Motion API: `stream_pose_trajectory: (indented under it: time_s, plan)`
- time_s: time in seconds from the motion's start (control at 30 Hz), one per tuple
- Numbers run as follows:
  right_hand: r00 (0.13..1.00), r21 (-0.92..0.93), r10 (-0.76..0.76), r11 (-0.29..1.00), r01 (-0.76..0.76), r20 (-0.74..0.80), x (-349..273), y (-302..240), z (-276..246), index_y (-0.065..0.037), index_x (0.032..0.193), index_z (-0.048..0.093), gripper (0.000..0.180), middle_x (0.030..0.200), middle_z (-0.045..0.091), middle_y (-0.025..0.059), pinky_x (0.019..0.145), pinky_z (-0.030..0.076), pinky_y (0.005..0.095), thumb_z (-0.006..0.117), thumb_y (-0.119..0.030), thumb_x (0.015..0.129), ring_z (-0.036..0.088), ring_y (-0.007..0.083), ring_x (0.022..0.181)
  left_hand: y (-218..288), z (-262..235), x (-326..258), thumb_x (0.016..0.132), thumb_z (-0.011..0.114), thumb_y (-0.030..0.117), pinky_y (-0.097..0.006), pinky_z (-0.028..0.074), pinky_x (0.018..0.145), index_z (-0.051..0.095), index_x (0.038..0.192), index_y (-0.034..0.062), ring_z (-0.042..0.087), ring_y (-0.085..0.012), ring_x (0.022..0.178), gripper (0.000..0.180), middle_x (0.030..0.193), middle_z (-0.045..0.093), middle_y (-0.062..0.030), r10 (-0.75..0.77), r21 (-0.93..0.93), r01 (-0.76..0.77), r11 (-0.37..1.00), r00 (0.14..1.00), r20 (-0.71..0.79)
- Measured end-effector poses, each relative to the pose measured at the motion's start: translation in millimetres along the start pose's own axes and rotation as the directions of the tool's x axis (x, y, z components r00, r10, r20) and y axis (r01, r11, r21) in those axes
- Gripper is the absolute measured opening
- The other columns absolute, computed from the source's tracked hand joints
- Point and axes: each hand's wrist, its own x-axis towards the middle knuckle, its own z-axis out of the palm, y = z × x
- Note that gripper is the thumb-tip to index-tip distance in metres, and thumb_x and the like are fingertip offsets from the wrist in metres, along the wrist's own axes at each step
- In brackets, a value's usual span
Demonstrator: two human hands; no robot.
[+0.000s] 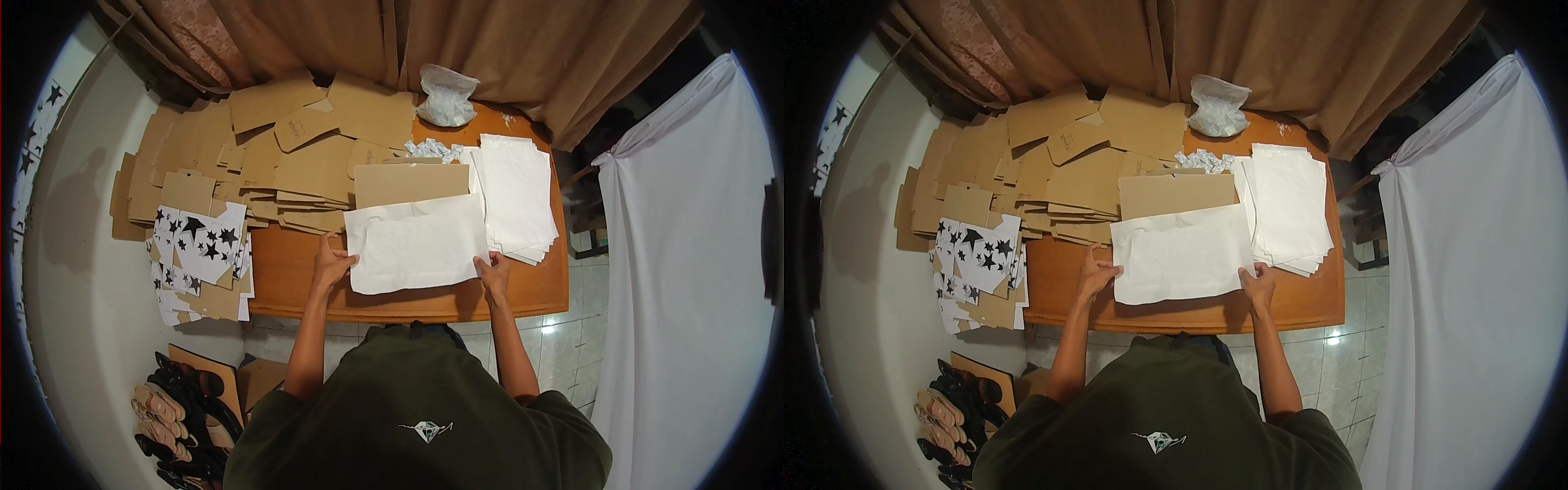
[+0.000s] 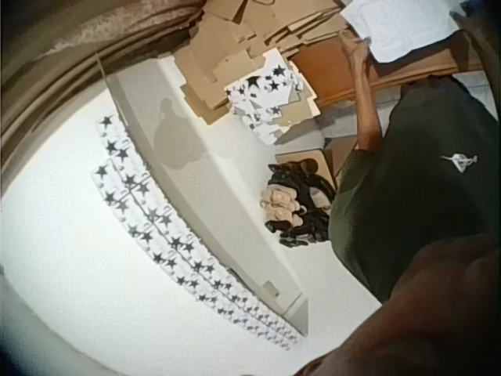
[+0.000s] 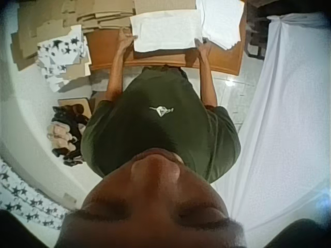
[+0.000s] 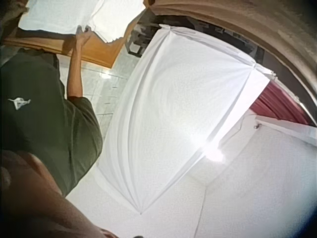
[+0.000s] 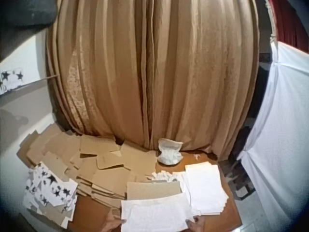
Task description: Folding and assembling cardboard shoeboxes, lining them with paper, and stacking them on a shelf.
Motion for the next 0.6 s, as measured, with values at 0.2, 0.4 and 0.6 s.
stream_pose_trajectory:
  time_s: [0.2,0.4,0.6]
  plan:
    - [0.946,-0.533,-0.320,0.810,0.245,-0.050,-43.4,-73.7,-1.2,0.001,0.128,0.058,0.055,0.119,0.060,0.0243,0.093,0.049,0.0455,0.080,-0.022,0.084,0.056,0.0412,0.112,-12.9,5.0,8.7,0.086,0.078,0.010,-0.043,0.056,0.086,0.040,0.148,0.0061,0.068,-0.0305,0.098,0.072,0.111,0.067,-0.0187,0.195,0.243,-0.145,0.959,0.961,-0.195]
    - [0.786,-0.480,-0.513,0.623,0.617,0.344,-36.5,-120.2,12.2,-0.004,0.134,0.057,0.053,0.131,0.054,0.0236,0.105,0.043,0.0500,0.075,-0.017,0.086,0.048,0.0435,0.124,29.8,24.9,-13.2,0.090,0.071,0.012,-0.047,0.046,0.103,0.062,0.126,0.0052,0.053,-0.0365,0.126,0.037,0.130,0.060,-0.0173,0.674,0.526,-0.565,0.635,0.739,-0.020]
    - [0.649,-0.517,-0.370,0.399,0.757,0.664,-15.2,-119.0,45.8,-0.012,0.138,0.057,0.061,0.144,0.047,0.0223,0.111,0.039,0.0537,0.079,-0.019,0.082,0.044,0.0433,0.134,26.1,53.2,8.7,0.089,0.068,0.005,-0.046,0.045,0.102,0.065,0.124,0.0063,0.051,-0.0342,0.129,0.035,0.141,0.055,-0.0144,0.648,0.445,-0.732,0.516,0.674,0.355]
